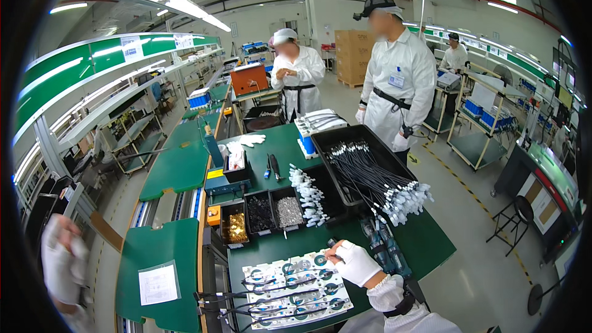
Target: Assembling and wiring a battery pack component using tools and manual manipulation.
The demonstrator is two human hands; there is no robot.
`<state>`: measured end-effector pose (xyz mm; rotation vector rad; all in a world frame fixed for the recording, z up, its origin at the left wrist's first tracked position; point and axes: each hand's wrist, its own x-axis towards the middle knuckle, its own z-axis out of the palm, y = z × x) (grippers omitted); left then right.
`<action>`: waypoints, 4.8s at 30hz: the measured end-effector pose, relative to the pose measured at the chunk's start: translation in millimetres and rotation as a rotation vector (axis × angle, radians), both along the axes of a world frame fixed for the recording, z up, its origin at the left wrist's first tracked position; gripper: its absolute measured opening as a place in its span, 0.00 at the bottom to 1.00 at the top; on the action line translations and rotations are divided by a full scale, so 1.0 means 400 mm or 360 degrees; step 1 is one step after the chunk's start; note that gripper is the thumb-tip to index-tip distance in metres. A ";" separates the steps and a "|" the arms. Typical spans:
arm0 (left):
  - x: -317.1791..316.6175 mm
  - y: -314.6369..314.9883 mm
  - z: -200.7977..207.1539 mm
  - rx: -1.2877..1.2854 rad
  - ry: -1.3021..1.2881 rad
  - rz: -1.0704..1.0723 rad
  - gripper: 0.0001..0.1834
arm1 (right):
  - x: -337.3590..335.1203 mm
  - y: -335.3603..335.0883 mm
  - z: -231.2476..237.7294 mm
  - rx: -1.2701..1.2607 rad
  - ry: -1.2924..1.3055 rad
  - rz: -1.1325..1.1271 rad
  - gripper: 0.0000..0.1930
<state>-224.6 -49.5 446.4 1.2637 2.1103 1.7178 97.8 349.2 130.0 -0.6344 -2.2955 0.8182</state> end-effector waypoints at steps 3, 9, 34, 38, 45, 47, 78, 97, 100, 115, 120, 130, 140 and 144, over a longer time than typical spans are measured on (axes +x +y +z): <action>0.033 0.159 -0.217 -0.0328 -0.0167 -0.0056 0.09 | 0.005 0.001 0.008 -0.0060 -0.0021 0.0022 0.11; 0.049 0.259 -0.645 -0.1120 0.0654 -0.0373 0.08 | -0.028 0.003 0.004 -0.0183 0.0182 -0.0092 0.12; 0.453 0.664 -0.591 -0.0915 0.0882 -0.1009 0.10 | -0.031 0.023 -0.012 -0.0183 0.0034 -0.0123 0.11; 0.336 0.689 -0.584 -0.0769 0.0713 -0.0048 0.12 | -0.026 0.017 -0.017 0.0129 0.0076 -0.0082 0.04; 0.210 0.727 -0.707 -0.0706 0.0388 -0.0203 0.09 | -0.031 0.006 -0.026 0.0275 0.0136 -0.0022 0.03; 0.245 0.750 -0.687 -0.0691 -0.0196 -0.0261 0.09 | -0.020 0.013 -0.029 0.0283 0.0099 -0.0026 0.03; 0.329 0.775 -0.697 -0.0566 0.0299 -0.0759 0.09 | -0.019 0.012 0.033 -0.0034 0.0439 -0.0071 0.10; 0.315 0.772 -0.706 -0.0668 0.0905 -0.0630 0.06 | -0.032 0.009 0.039 0.0026 0.0477 -0.0097 0.10; 0.328 0.779 -0.697 -0.0609 0.0809 -0.0632 0.06 | -0.033 0.023 0.013 0.0332 0.0545 -0.0045 0.13; 0.323 0.783 -0.709 -0.0500 0.1010 -0.0829 0.08 | -0.029 0.077 0.003 0.0156 0.0374 0.0194 0.09; 0.356 0.775 -0.700 -0.0687 0.1667 -0.0638 0.05 | -0.014 0.054 0.005 0.0302 0.0280 0.0080 0.11; 0.358 0.770 -0.706 -0.0689 0.1471 -0.0607 0.08 | -0.008 0.075 0.007 0.0186 0.0156 0.0239 0.10; 0.358 0.775 -0.723 -0.0540 0.1191 -0.0660 0.03 | -0.005 0.071 0.030 0.0404 -0.0040 0.0350 0.10; 0.360 0.786 -0.750 -0.0395 0.1126 -0.0703 0.09 | 0.001 0.083 0.035 0.0664 -0.0190 0.0366 0.05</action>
